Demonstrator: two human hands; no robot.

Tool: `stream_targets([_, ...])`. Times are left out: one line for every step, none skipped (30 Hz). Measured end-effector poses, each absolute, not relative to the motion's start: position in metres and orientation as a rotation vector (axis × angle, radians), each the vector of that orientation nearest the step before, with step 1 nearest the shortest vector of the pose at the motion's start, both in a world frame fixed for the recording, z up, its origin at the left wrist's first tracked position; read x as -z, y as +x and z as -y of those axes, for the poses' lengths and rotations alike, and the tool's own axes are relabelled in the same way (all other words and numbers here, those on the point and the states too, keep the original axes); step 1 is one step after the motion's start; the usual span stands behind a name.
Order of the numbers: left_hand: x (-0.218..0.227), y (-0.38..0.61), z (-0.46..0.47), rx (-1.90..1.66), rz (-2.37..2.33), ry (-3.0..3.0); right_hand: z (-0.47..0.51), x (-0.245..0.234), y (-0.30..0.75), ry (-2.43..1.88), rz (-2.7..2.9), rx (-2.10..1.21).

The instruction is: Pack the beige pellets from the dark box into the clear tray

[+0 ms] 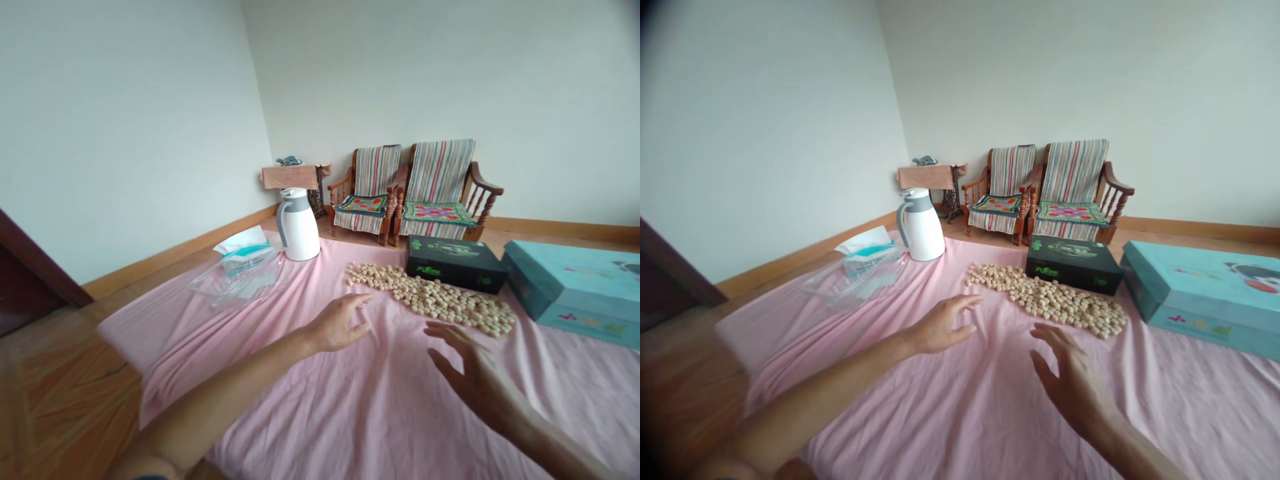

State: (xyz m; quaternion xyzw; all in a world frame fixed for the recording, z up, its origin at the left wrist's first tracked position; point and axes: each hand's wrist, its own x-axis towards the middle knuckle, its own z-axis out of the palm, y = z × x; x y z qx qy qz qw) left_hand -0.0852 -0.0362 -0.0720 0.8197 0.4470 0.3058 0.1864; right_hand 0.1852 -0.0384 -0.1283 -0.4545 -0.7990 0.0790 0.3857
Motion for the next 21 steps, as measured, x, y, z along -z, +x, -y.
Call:
stream_targets([0.069, -0.096, 0.044, -0.873, -1.311, 2.332, 0.045, 0.133, 0.176, -1.142, 2.046, -0.229])
stream_targets([0.066, -0.108, 0.050, -0.890, -1.367, 2.362, 0.049, 0.137, 0.170, -1.129, 2.054, -0.253])
stream_targets([0.062, -0.121, 0.055, -0.920, -1.434, 2.393, 0.052, 0.143, 0.165, -1.124, 2.058, -0.273])
stream_targets([0.058, -0.136, 0.059, -0.954, -1.528, 2.414, 0.054, 0.148, 0.161, -1.122, 2.064, -0.291])
stream_targets([0.054, -0.153, 0.063, -0.984, -1.642, 2.431, 0.054, 0.153, 0.159, -1.119, 2.071, -0.308])
stream_targets([0.050, -0.172, 0.066, -1.023, -1.783, 2.441, 0.054, 0.156, 0.159, -1.114, 2.078, -0.323])
stream_targets([0.047, -0.191, 0.069, -1.009, -1.939, 2.451, 0.054, 0.159, 0.159, -1.108, 2.082, -0.334])
stream_targets([0.043, -0.212, 0.072, -0.948, -2.104, 2.447, 0.053, 0.161, 0.159, -1.102, 2.087, -0.341])
stream_targets([0.040, -0.231, 0.074, -0.866, -2.285, 2.404, 0.053, 0.162, 0.160, -1.094, 2.090, -0.345])
stream_targets([0.039, -0.250, 0.077, -0.759, -2.454, 2.340, 0.052, 0.162, 0.160, -1.086, 2.093, -0.346])
stream_targets([0.038, -0.266, 0.080, -0.677, -2.597, 2.265, 0.052, 0.161, 0.160, -1.079, 2.094, -0.346])
stream_targets([0.038, -0.280, 0.083, -0.589, -2.676, 2.222, 0.052, 0.161, 0.160, -1.074, 2.096, -0.346])
stream_targets([0.039, -0.291, 0.086, -0.532, -2.731, 2.180, 0.052, 0.161, 0.160, -1.067, 2.098, -0.346])
stream_targets([0.041, -0.299, 0.089, -0.489, -2.762, 2.161, 0.051, 0.160, 0.160, -1.059, 2.099, -0.347])
stream_targets([0.044, -0.304, 0.092, -0.453, -2.768, 2.165, 0.051, 0.160, 0.160, -1.051, 2.097, -0.347])
stream_targets([0.047, -0.306, 0.095, -0.426, -2.759, 2.183, 0.051, 0.161, 0.160, -1.044, 2.096, -0.347])
stream_targets([0.049, -0.306, 0.098, -0.402, -2.737, 2.215, 0.051, 0.161, 0.160, -1.039, 2.097, -0.345])
stream_targets([0.051, -0.305, 0.100, -0.382, -2.709, 2.252, 0.051, 0.162, 0.160, -1.035, 2.104, -0.344])
stream_targets([0.052, -0.302, 0.103, -0.366, -2.680, 2.285, 0.051, 0.162, 0.160, -1.033, 2.111, -0.341])
stream_targets([0.052, -0.298, 0.106, -0.356, -2.655, 2.314, 0.051, 0.162, 0.160, -1.033, 2.119, -0.339])
stream_targets([0.051, -0.292, 0.108, -0.348, -2.628, 2.350, 0.052, 0.162, 0.160, -1.034, 2.126, -0.338])
